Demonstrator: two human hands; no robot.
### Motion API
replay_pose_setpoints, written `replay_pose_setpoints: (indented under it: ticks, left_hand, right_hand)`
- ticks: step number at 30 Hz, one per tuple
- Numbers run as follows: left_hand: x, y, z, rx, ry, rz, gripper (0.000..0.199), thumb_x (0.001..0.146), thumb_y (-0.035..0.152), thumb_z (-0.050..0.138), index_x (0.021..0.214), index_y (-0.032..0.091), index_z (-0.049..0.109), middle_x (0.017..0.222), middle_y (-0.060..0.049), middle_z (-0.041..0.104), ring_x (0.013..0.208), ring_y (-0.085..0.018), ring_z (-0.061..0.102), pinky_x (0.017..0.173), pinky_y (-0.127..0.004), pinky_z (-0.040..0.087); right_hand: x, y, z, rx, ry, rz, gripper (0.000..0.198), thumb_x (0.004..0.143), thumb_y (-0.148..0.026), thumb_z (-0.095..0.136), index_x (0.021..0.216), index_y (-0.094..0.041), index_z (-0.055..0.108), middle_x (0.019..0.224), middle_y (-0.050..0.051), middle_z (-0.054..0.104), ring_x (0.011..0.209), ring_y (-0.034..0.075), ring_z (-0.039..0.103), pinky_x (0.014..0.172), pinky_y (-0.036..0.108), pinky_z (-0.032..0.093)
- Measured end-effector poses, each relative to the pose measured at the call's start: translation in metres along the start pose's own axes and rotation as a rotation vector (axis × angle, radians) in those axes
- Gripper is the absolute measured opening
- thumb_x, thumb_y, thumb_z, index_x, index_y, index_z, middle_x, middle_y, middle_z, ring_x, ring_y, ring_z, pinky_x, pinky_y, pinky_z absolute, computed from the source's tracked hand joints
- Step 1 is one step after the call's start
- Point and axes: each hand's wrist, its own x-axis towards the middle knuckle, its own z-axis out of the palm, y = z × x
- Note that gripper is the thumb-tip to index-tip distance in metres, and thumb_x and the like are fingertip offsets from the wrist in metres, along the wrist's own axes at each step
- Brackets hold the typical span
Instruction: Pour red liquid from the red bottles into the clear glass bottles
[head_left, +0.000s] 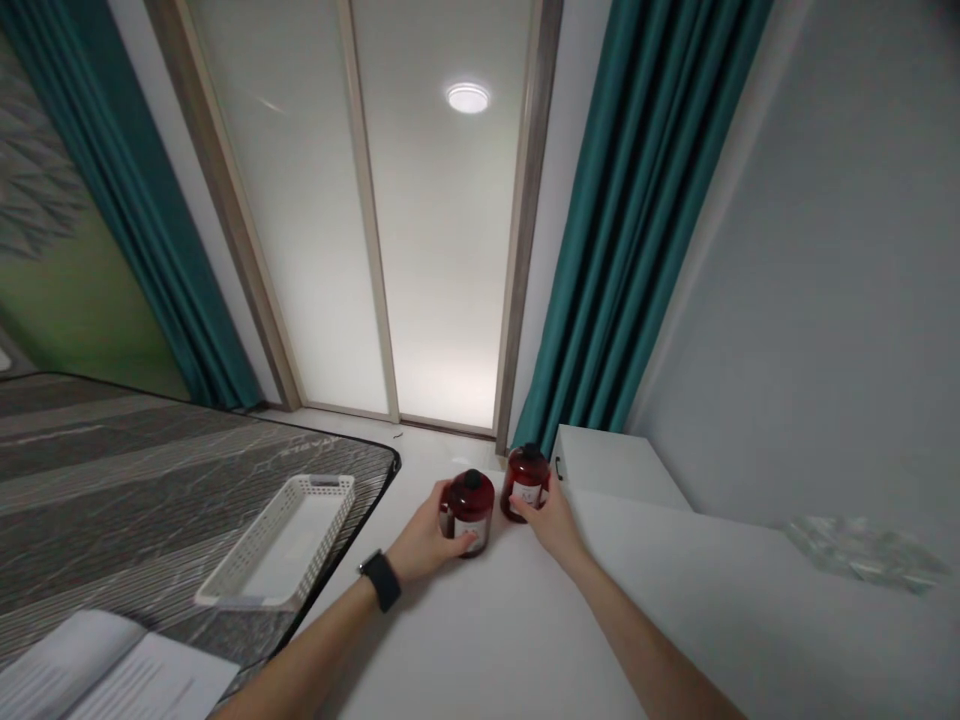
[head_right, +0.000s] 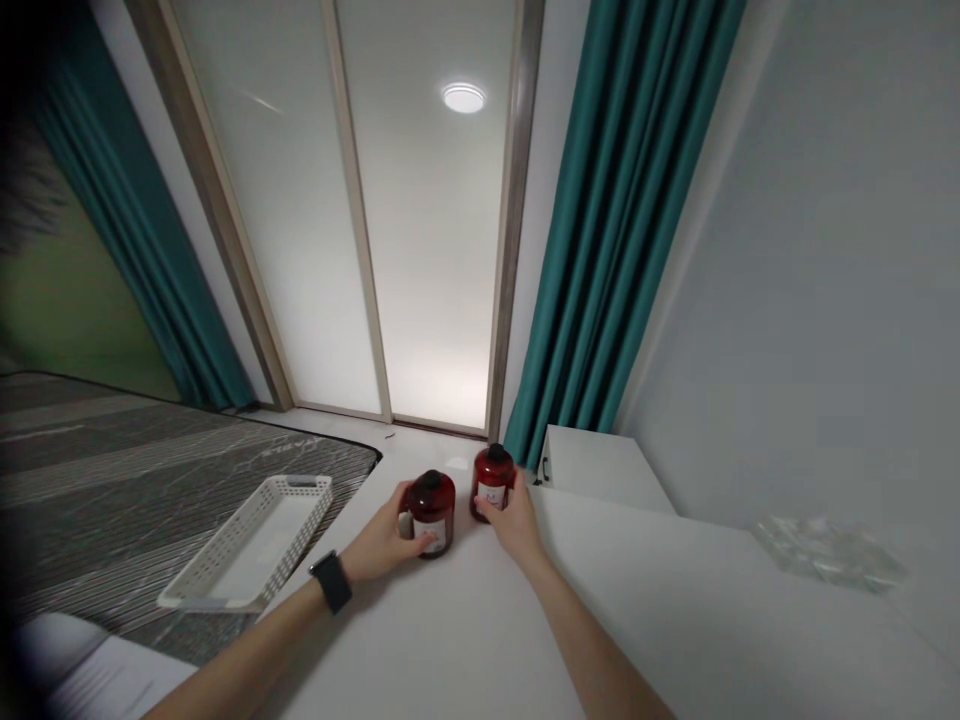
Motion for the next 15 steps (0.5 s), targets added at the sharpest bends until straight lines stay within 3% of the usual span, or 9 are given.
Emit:
replay_pose_setpoints:
  ticks: [7,15]
  left_hand:
    - [0.026,-0.038,-0.049,0.068,0.072,-0.033,0.060,0.071,0.026,0.074,0.124,0.018,0.047,0.121,-0.012,0.065,0.112,-0.027,0.063,0.104,-0.045,0.045]
    - [0.048,-0.076,-0.088,0.107,0.101,-0.080,0.065,0.071,0.039,0.075,0.125,0.016,0.046,0.123,-0.015,0.065,0.114,-0.032,0.063,0.094,-0.046,0.051]
  right_hand:
    - [-0.007,-0.018,0.029,0.065,-0.124,-0.018,0.068,0.065,-0.027,0.076,0.128,-0.021,0.051,0.116,0.010,0.069,0.101,0.027,0.067,0.086,0.042,0.055]
    - [0.007,-0.032,0.074,0.108,-0.285,-0.033,0.064,0.067,-0.022,0.075,0.125,-0.020,0.050,0.119,0.010,0.068,0.105,0.025,0.067,0.089,0.042,0.055]
